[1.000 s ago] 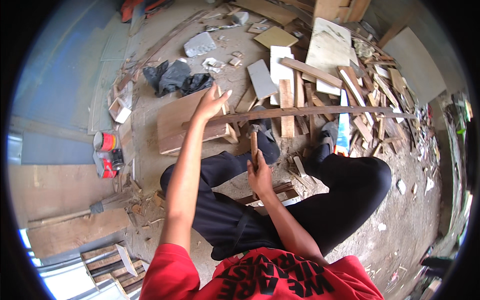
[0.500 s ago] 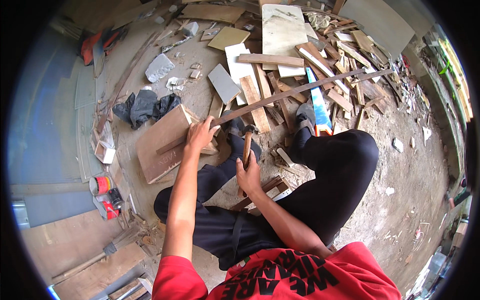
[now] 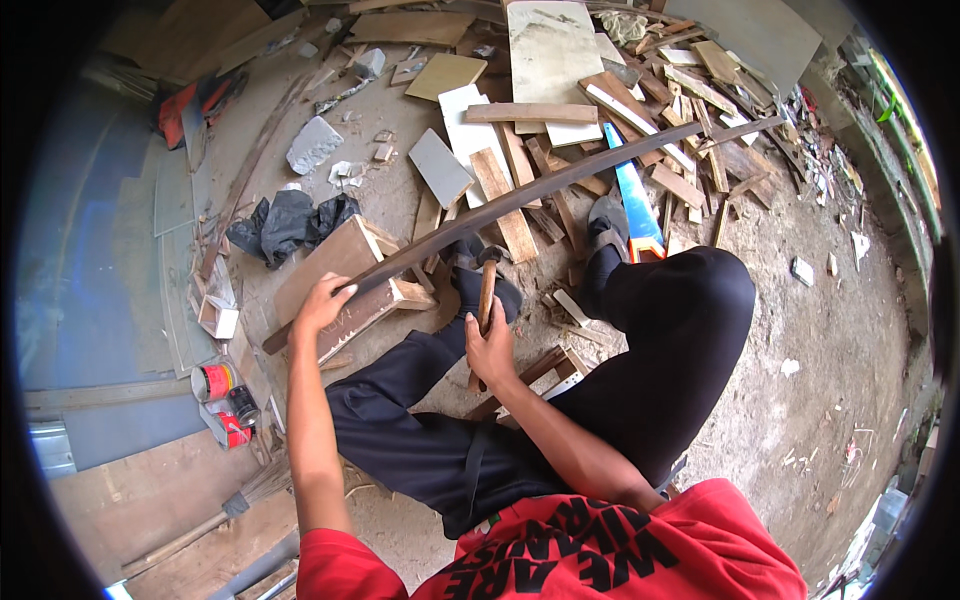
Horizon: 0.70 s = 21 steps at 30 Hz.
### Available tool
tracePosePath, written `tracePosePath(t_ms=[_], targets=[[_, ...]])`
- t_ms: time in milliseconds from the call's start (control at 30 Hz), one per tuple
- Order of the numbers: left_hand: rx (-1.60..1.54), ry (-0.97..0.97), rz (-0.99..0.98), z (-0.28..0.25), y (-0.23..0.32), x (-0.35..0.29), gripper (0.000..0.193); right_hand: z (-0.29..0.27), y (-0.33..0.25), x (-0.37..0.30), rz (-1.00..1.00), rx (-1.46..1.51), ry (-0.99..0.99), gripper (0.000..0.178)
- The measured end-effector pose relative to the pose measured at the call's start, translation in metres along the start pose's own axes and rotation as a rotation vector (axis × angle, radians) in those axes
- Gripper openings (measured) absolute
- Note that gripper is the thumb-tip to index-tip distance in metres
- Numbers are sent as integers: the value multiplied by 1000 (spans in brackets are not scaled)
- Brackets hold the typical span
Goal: The person sits on a stool and uses a hammer to repeatedly strike a long, thin piece of wood resting on a larger board. They adjust the wood's position several times and continue hammering along its length.
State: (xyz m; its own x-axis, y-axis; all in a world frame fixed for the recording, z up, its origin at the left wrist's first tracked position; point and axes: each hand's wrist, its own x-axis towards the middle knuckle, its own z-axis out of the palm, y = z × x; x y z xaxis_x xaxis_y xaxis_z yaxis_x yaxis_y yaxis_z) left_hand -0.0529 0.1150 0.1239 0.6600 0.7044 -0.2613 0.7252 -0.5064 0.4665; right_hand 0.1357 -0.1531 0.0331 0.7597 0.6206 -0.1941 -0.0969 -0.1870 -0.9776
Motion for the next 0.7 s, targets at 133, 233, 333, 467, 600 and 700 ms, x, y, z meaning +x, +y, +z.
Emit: tracePosePath(t_ms=[133,233,333,467,600,700], targets=[[75,160,-22,-19,-55,-33,36,-11,-24,-3,171,92,-108,58],[149,241,-17,-29,-82,-51,34,-11,-21,-1,195,57,-119,58],[183,249,-44,-26,-75,-56,34,-6,-19,-3,110,22,-55,58],[144,300,107,-8,-24,-30,39,0,-5,-1,102,109,-49,49],[66,327,268,35,56,28,44,-2,-7,-4,162,267,-74,42],[-15,305,402,75,101,72,45,-18,-23,-9,241,313,-60,46]])
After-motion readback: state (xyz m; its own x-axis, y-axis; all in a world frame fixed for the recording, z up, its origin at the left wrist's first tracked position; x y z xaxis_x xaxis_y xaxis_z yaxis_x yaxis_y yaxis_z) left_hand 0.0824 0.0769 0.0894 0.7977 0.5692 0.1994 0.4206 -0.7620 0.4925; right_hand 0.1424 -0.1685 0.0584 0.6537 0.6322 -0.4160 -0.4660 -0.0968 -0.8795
